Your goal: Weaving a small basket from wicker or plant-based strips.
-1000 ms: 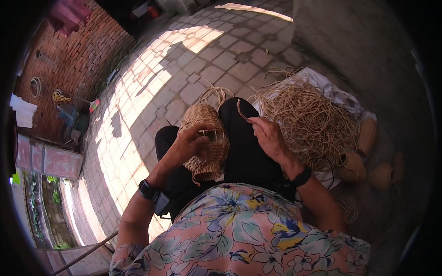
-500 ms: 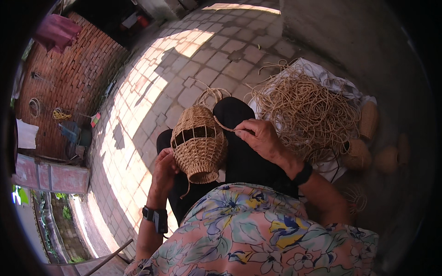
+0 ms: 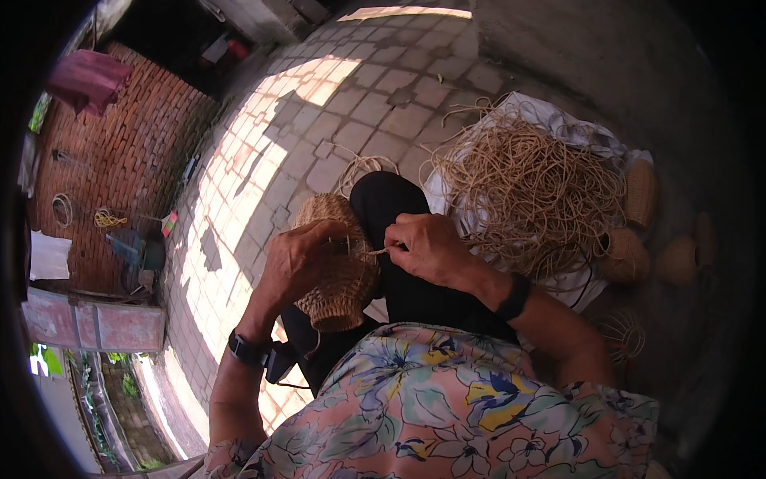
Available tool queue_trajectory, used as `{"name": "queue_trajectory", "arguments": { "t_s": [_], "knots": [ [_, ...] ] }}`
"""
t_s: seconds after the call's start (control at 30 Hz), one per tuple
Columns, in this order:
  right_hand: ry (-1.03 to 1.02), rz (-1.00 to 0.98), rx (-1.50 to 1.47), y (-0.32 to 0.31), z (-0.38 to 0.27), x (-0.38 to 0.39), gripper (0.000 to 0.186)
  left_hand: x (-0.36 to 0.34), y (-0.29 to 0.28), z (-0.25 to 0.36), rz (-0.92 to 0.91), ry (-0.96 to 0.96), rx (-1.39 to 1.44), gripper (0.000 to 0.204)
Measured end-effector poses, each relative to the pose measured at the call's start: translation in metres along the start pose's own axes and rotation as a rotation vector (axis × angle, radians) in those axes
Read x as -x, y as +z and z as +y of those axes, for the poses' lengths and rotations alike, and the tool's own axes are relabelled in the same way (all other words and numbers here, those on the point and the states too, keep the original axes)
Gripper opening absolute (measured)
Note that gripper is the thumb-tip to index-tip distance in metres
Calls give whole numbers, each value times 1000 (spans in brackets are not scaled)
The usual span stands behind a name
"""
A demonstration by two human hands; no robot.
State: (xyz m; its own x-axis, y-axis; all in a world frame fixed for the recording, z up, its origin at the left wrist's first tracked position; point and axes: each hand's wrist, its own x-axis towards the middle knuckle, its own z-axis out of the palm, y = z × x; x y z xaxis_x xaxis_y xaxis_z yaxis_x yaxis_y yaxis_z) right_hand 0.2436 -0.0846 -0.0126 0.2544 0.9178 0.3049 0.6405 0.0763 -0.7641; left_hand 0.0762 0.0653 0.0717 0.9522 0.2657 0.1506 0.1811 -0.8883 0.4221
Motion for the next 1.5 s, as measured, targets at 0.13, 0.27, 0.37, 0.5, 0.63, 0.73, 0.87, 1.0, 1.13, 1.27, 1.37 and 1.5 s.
{"name": "queue_trajectory", "arguments": {
  "t_s": [0.13,0.27,0.37,0.5,0.63,0.73,0.87,1.0,1.13,1.27,1.37,1.5],
  "knots": [
    [18,25,-78,7,1,-4,8,-15,2,14,-269,24,-352,25],
    [7,19,-100,7,2,-5,9,-20,9,12,-304,15,-435,27],
    [-11,23,-89,9,4,-6,9,-25,6,10,-336,-134,-289,30],
    [-154,73,22,10,6,-13,14,-22,6,-1,-252,-62,-155,30],
    [3,-36,-312,3,-9,-32,25,-21,-20,-3,-20,-219,239,30],
    [230,-218,-1064,8,-34,-45,20,-10,-32,-4,168,-226,441,32],
    [222,-217,-997,19,-33,-44,15,6,-35,-2,200,-313,598,32],
    [109,-18,-467,16,-33,-40,9,18,-30,-9,142,-359,362,36],
    [-63,22,-68,22,-34,-45,7,22,-17,-12,50,-254,-104,43],
    [-119,59,-54,31,-33,-52,8,13,-14,-2,-45,-243,-188,43],
    [-93,62,-113,34,-36,-54,8,12,-10,-11,2,-241,-101,43],
    [-127,45,-100,34,-42,-57,8,19,-16,-15,187,-228,40,36]
  ]
}}
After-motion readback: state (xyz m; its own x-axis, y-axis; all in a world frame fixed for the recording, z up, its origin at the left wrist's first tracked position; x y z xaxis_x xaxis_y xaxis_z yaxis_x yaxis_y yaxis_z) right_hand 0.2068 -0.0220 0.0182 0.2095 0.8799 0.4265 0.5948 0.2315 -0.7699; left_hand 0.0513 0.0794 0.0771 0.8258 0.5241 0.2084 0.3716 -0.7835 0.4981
